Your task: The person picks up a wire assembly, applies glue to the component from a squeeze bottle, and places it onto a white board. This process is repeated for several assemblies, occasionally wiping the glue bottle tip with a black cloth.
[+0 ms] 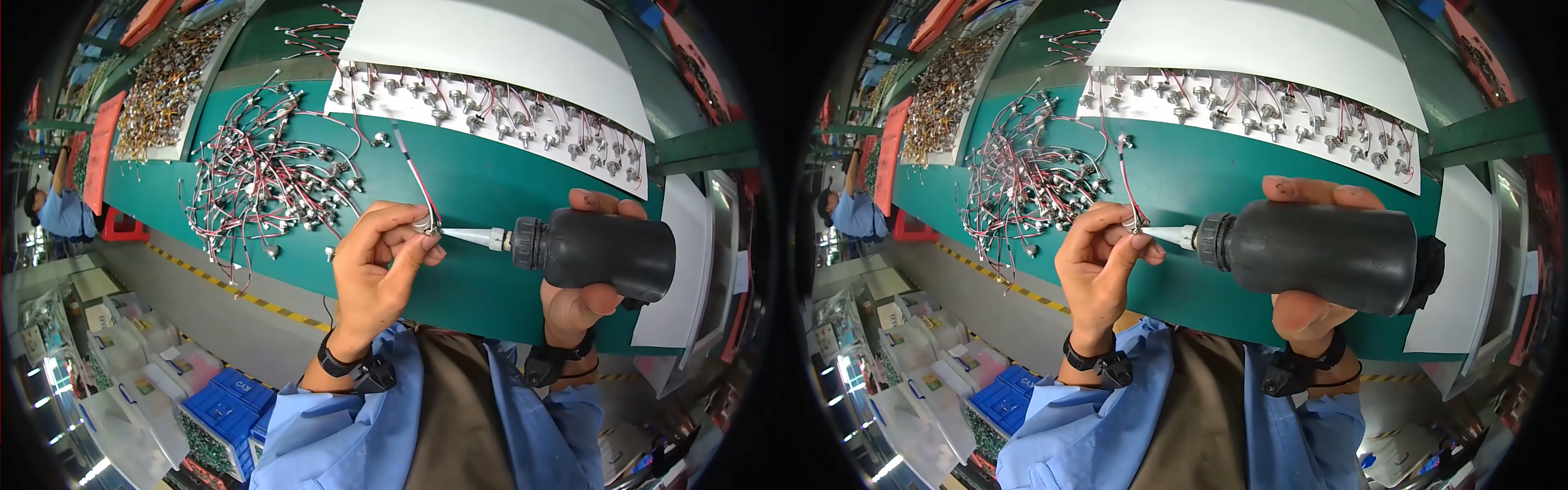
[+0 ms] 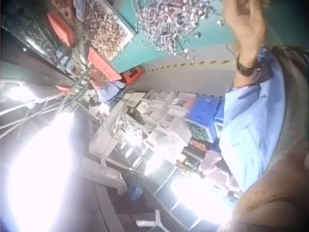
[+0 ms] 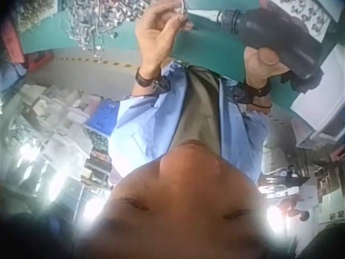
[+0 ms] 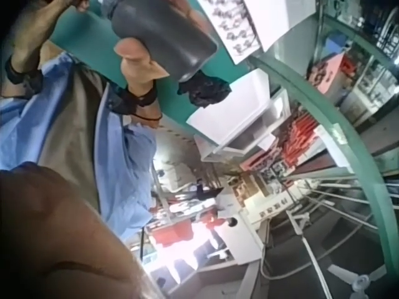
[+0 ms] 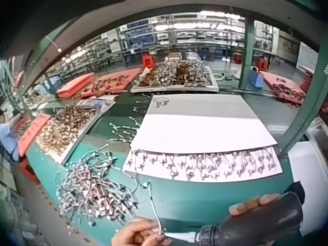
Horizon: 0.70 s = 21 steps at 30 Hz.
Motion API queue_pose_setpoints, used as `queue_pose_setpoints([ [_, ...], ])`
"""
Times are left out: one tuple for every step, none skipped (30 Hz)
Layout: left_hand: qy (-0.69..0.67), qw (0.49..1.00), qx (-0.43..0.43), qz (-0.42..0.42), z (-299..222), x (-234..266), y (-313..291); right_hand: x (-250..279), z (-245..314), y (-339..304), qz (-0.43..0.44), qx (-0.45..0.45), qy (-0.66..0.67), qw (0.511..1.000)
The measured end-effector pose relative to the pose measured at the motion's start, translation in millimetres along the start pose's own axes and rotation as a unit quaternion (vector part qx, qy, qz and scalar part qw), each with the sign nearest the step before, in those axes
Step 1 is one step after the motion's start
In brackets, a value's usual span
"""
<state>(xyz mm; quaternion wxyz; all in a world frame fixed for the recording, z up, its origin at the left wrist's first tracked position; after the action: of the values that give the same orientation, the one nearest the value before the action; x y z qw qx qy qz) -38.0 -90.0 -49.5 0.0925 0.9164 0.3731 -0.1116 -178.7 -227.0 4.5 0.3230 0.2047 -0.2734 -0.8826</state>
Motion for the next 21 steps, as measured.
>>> queue_pose_setpoints([
  [0.004,1.0,-0.001,0.004,0.0,-1.5,0.4,1.3,0.0,-0.3,-0.002,0.0,-0.007,1.0],
  [0.003,1.0,0.0,0.004,0.5,-2.3,0.6,2.4,0.1,-0.6,-0.004,-0.001,-0.013,1.0],
  [0.005,1.0,0.0,0.005,0.3,-2.9,0.6,2.8,0.1,-0.6,-0.006,-0.001,-0.019,1.0],
  [0.006,1.0,-0.001,0.007,0.0,-3.3,0.7,2.4,-0.2,-0.5,-0.006,-0.001,-0.019,1.0],
  [0.007,1.0,-0.002,0.008,-0.2,-3.6,0.7,1.4,0.6,-0.3,-0.006,0.006,-0.014,1.0],
  [0.008,1.0,-0.002,0.007,-0.2,-3.7,0.8,0.4,1.4,-0.1,-0.006,0.014,-0.01,1.0],
  [0.007,1.0,-0.003,0.007,-0.3,-4.0,1.0,-0.2,2.3,-0.1,-0.005,0.021,-0.005,1.0],
  [0.006,1.0,-0.004,0.008,-0.4,-4.6,1.5,0.1,2.6,0.1,-0.006,0.021,-0.005,1.0],
  [0.005,1.0,-0.005,0.009,-0.4,-5.0,1.9,-0.1,2.4,0.4,-0.001,0.017,-0.007,1.0],
  [0.005,1.0,-0.005,0.009,-0.2,-5.0,2.1,-0.4,2.2,0.6,0.003,0.014,-0.008,1.0],
  [0.007,1.0,-0.005,0.008,-0.2,-4.7,2.4,-0.9,1.7,0.5,0.008,0.01,-0.01,1.0],
  [0.009,1.0,-0.005,0.007,-0.1,-4.4,2.5,-0.8,1.3,0.6,0.008,0.01,-0.01,1.0],
  [0.012,1.0,-0.005,0.007,-0.4,-4.3,2.7,-1.4,1.5,1.1,0.013,0.014,-0.011,1.0],
  [0.012,1.0,-0.005,0.007,-0.8,-4.2,2.7,-2.1,1.6,1.5,0.019,0.019,-0.013,1.0],
  [0.012,1.0,-0.005,0.007,-1.3,-4.2,2.7,-2.9,2.2,1.6,0.024,0.024,-0.014,0.999],
  [0.013,1.0,-0.004,0.007,-2.0,-4.1,2.6,-2.4,2.7,1.6,0.024,0.024,-0.014,0.999],
  [0.013,1.0,-0.004,0.007,-2.4,-4.1,2.3,-0.9,3.3,1.5,0.021,0.021,-0.016,0.999],
  [0.013,1.0,-0.004,0.007,-2.5,-4.2,2.4,0.6,3.6,1.4,0.018,0.018,-0.018,1.0],
  [0.011,1.0,-0.002,0.007,-2.2,-4.2,2.3,1.7,3.4,1.2,0.015,0.016,-0.02,1.0],
  [0.009,1.0,-0.001,0.007,-1.7,-4.2,1.9,2.0,3.1,0.6,0.015,0.016,-0.02,1.0],
  [0.007,1.0,0.001,0.006,-1.1,-4.2,1.3,2.5,2.8,-0.2,0.014,0.015,-0.021,1.0],
])
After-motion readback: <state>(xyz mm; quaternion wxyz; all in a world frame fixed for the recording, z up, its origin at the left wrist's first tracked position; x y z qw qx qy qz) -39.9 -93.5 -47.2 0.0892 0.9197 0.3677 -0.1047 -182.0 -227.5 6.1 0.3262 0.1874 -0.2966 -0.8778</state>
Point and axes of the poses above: each hand's wrist, its own y-axis towards the middle knuckle, its own x-axis out of the back of the hand, z = x × y, the point moved 8 cm from there along y, towards the middle knuckle, and after that the axes turned 3 degrees about -y, right-handed, at the moved point
